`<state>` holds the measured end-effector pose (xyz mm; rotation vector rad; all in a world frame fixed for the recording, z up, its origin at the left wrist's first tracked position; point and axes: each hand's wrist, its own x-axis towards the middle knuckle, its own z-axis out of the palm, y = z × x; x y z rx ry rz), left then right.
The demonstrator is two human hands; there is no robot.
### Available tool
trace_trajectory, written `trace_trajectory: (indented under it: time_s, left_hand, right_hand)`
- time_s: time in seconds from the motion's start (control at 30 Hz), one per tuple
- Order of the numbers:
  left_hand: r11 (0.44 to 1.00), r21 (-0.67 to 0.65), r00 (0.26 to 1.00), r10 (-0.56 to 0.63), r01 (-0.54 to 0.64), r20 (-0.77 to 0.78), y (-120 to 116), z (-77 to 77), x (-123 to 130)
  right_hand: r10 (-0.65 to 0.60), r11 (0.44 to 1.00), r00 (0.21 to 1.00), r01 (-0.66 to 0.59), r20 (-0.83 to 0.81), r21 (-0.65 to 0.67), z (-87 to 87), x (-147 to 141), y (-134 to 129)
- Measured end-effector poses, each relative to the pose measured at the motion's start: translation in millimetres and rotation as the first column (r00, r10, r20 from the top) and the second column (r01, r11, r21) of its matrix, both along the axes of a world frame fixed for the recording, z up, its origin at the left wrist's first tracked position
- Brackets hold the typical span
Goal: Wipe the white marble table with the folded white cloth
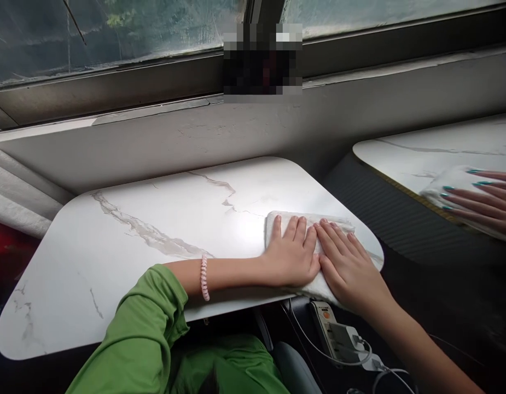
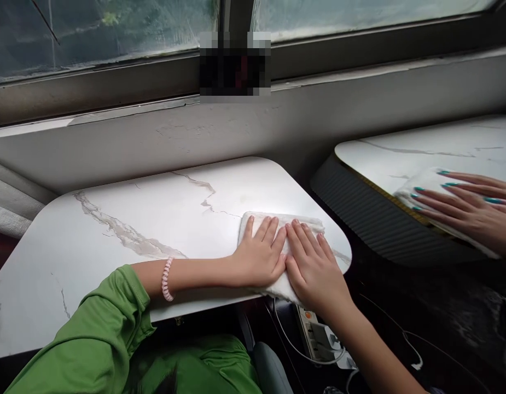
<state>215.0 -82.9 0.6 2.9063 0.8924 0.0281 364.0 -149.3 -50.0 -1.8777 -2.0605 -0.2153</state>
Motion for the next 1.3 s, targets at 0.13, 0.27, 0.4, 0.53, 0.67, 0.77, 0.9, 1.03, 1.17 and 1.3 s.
trace_trajectory:
  time_s: [0.13, 0.27, 0.4, 0.53, 0.67, 0.77, 0.9, 1.03, 1.17, 1.3]
  left_hand:
    - [1.0, -0.002, 1.0, -0.005, 0.005, 0.014, -4.9, -0.8, -8.7]
    - [1.0, -0.002, 0.999, -0.001, 0.001, 0.036, -0.4, -3.3, -9.1]
    - [0.999, -0.009, 0.998, 0.039, -0.038, 0.04, 7.1, -4.5, -9.4]
    - [0.99, 0.008, 0.989, 0.14, -0.141, 0.044, 34.2, -7.4, -8.9]
    - [0.968, 0.043, 0.968, 0.243, -0.247, 0.069, 90.8, -13.0, -7.9]
    - [0.936, 0.058, 0.934, 0.34, -0.348, 0.107, 138.6, -15.5, -8.1]
    - [0.898, 0.078, 0.896, 0.421, -0.434, 0.139, 184.4, -15.7, -9.5]
    - [0.881, 0.093, 0.88, 0.446, -0.464, 0.162, 202.5, -16.4, -11.2]
    - [0.88, 0.112, 0.881, 0.442, -0.462, 0.169, 202.9, -18.8, -12.7]
    - [0.881, 0.102, 0.881, 0.444, -0.463, 0.162, 196.5, -19.3, -15.1]
  right_hand:
    - [0.004, 1.0, 1.0, -0.004, -0.005, 0.018, 1.3, -8.6, -2.8]
    - [0.015, 1.0, 1.0, -0.015, -0.01, -0.011, 1.9, -7.7, 6.0]
    - [0.039, 0.999, 0.999, -0.039, -0.005, -0.029, 2.0, -5.7, 22.0]
    - [0.075, 0.996, 0.997, -0.074, 0.023, -0.055, 2.1, -6.0, 62.8]
    - [0.057, 0.996, 0.996, -0.052, 0.065, -0.078, 5.8, -11.9, 133.9]
    - [0.094, 0.991, 0.993, -0.086, 0.074, -0.103, 10.1, -17.8, 192.8]
    - [0.147, 0.987, 0.987, -0.141, 0.073, -0.083, 11.8, -21.9, 251.7]
    - [0.166, 0.986, 0.985, -0.164, 0.053, -0.038, 8.9, -21.7, 275.4]
    - [0.191, 0.982, 0.98, -0.191, 0.058, -0.008, 6.3, -20.7, 275.3]
    - [0.179, 0.984, 0.98, -0.176, 0.086, -0.035, 8.8, -24.1, 264.8]
